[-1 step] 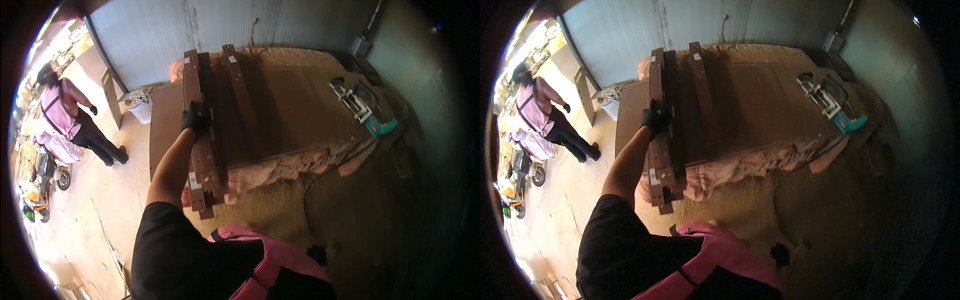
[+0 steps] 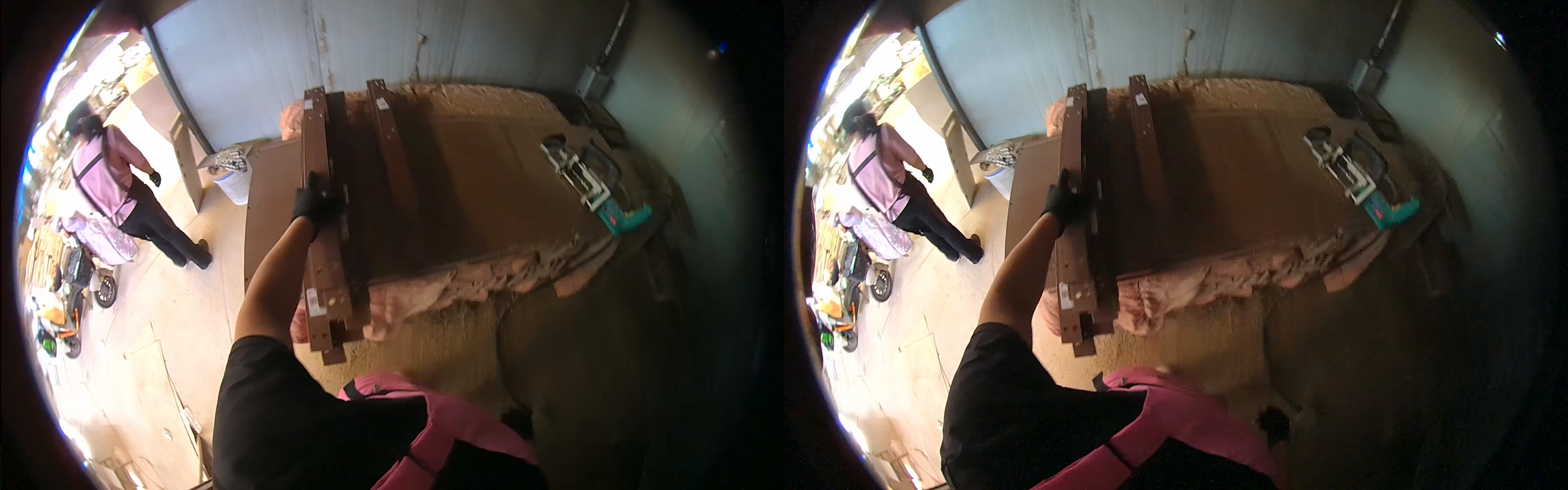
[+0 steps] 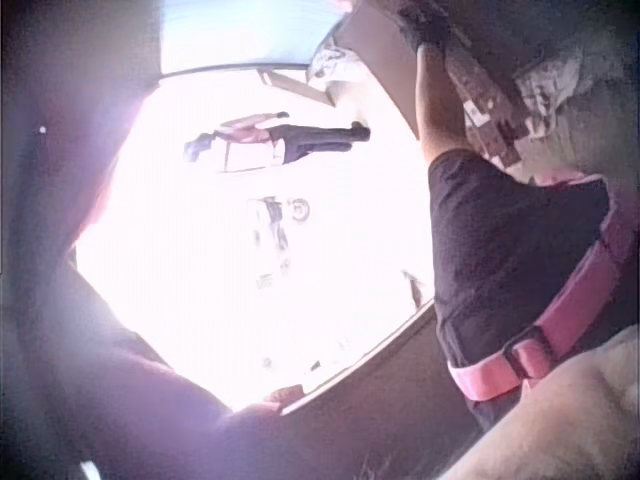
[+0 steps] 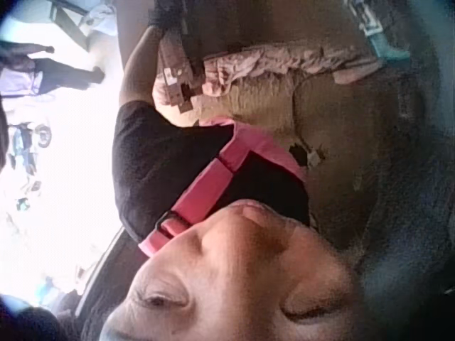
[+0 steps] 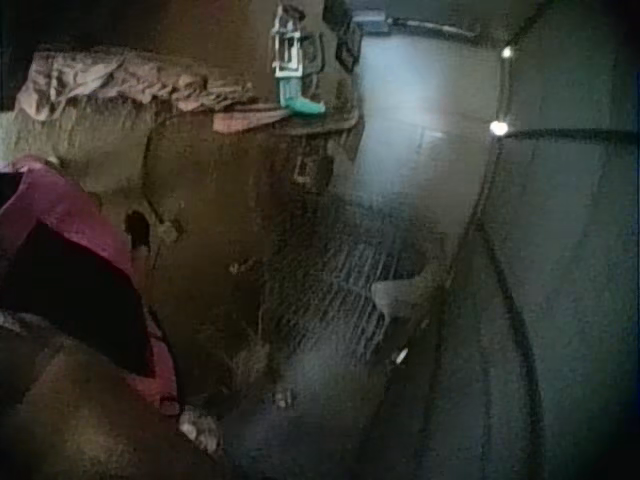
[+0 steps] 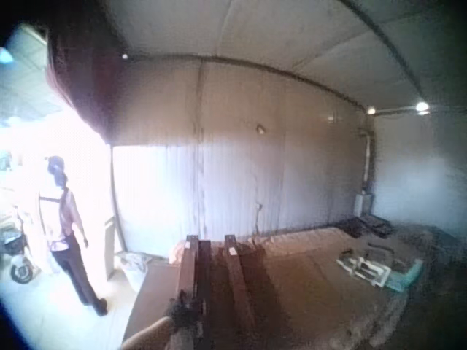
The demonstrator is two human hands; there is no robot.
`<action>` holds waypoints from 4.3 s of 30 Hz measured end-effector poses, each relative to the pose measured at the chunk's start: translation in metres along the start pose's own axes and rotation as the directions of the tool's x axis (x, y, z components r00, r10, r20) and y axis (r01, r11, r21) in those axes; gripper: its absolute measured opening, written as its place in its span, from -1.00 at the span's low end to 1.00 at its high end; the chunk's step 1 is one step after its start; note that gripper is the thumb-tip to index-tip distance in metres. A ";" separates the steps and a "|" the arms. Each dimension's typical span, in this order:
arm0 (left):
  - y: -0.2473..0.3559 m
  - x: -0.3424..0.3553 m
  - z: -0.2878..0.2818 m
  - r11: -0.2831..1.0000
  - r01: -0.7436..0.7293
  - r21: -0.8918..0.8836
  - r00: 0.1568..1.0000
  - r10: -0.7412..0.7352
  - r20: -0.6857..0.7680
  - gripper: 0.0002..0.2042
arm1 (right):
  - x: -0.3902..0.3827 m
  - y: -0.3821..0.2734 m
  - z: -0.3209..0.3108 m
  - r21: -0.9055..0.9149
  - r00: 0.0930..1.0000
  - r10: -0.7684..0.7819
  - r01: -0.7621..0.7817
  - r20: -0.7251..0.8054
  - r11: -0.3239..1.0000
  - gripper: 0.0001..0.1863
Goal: The person positions long brown wooden planks on a workbench and uses a handheld power drill to create holes at marked intervals. After each hole, the person lifts the plank to inspect the drilled area before continuing with the next plank.
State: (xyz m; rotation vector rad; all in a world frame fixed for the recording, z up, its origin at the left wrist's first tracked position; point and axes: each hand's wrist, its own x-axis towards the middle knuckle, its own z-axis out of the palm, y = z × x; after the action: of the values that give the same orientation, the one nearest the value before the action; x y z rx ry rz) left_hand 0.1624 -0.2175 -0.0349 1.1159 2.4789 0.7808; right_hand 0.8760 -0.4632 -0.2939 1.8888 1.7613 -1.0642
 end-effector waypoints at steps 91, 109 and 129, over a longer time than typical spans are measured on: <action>0.352 -0.029 0.394 0.253 -0.966 -0.051 0.251 0.967 0.047 -0.87 | 0.021 -0.177 -0.523 0.809 0.985 -0.171 0.095 0.007 0.581 -0.58; 0.356 -0.032 0.396 0.302 -0.949 -0.094 0.299 0.953 0.053 -0.87 | 0.041 -0.170 -0.515 0.639 0.978 -0.200 0.187 -0.054 0.746 -0.62; 0.350 0.051 0.369 0.350 -0.934 -0.073 0.347 0.936 0.054 -0.79 | 0.077 -0.216 -0.531 0.572 0.962 -0.261 0.260 -0.082 0.778 -0.57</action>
State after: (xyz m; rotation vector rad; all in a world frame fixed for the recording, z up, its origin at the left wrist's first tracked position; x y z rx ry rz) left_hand 0.5134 0.1422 -0.1259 2.5593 1.4855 0.9589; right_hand 0.8158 -0.0032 0.0511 1.9816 1.8796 -1.8899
